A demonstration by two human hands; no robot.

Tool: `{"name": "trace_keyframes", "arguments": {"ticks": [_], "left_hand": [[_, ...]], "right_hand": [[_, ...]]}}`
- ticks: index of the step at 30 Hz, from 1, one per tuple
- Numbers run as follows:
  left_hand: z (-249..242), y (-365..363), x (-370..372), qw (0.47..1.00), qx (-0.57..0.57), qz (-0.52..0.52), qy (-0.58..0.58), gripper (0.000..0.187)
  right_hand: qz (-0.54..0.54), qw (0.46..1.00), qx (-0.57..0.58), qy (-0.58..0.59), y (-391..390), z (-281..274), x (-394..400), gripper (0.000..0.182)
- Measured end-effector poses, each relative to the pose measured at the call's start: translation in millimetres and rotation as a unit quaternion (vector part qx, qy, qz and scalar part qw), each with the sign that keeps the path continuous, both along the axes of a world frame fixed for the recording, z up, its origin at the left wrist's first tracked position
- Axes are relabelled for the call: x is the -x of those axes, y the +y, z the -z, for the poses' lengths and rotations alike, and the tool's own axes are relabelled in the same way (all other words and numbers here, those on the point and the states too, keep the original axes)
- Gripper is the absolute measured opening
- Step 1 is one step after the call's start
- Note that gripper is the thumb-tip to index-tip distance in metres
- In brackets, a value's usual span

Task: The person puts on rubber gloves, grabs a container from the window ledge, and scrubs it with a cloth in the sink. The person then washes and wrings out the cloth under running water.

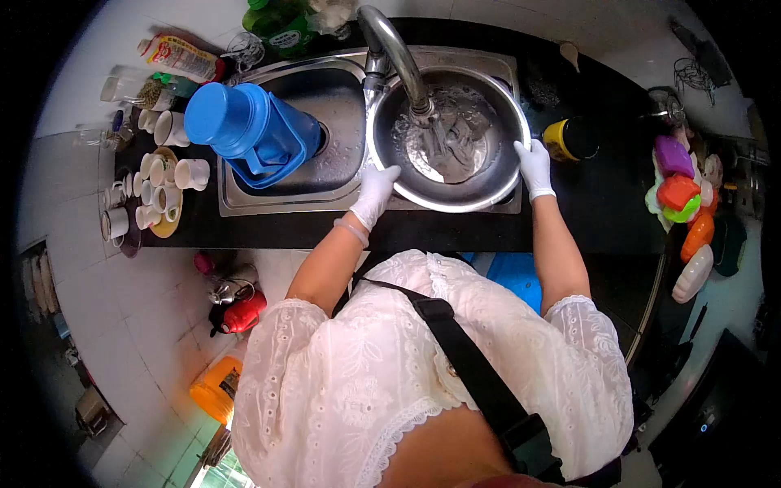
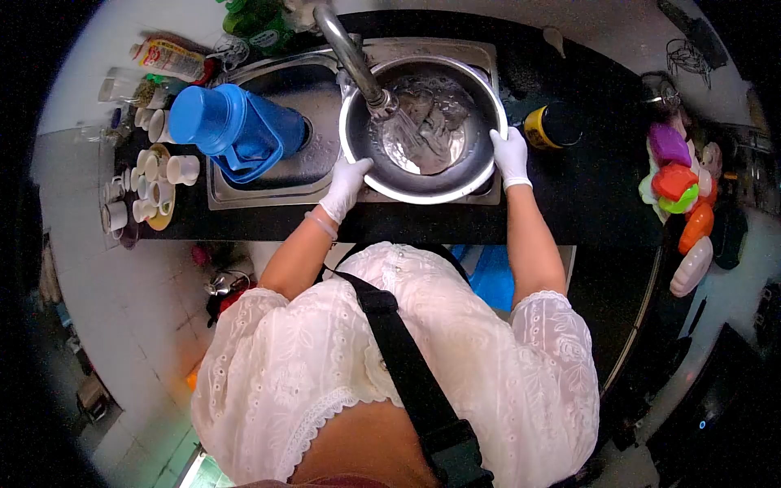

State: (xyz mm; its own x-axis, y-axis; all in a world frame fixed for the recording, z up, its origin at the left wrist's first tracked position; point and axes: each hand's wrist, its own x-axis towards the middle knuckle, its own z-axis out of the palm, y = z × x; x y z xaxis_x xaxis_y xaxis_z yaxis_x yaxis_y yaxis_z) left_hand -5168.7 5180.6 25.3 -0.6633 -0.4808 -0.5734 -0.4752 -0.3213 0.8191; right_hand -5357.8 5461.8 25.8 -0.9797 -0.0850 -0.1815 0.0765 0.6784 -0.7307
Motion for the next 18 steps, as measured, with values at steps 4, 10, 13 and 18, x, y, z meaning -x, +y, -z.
{"name": "trace_keyframes", "arguments": {"ticks": [4, 10, 13, 18], "left_hand": [[2.6, -9.2, 0.1, 0.991, 0.126, 0.035, 0.015, 0.030], [-47.5, -6.9, 8.9, 0.766, 0.637, 0.030, 0.086, 0.046], [-61.9, 4.5, 27.5, 0.926, 0.325, 0.039, 0.186, 0.048], [-57.6, 32.5, 56.1, 0.937, -0.345, -0.059, 0.008, 0.064]], "right_hand": [[-0.050, 0.973, -0.172, 0.144, -13.2, -22.8, -8.1, 0.036], [-0.220, 0.945, -0.031, 0.240, -66.5, -34.3, 11.3, 0.037], [-0.110, 0.992, -0.062, -0.015, -90.2, 25.1, 40.2, 0.061], [-0.208, 0.947, 0.076, -0.232, -134.2, 45.0, 6.4, 0.077]]}}
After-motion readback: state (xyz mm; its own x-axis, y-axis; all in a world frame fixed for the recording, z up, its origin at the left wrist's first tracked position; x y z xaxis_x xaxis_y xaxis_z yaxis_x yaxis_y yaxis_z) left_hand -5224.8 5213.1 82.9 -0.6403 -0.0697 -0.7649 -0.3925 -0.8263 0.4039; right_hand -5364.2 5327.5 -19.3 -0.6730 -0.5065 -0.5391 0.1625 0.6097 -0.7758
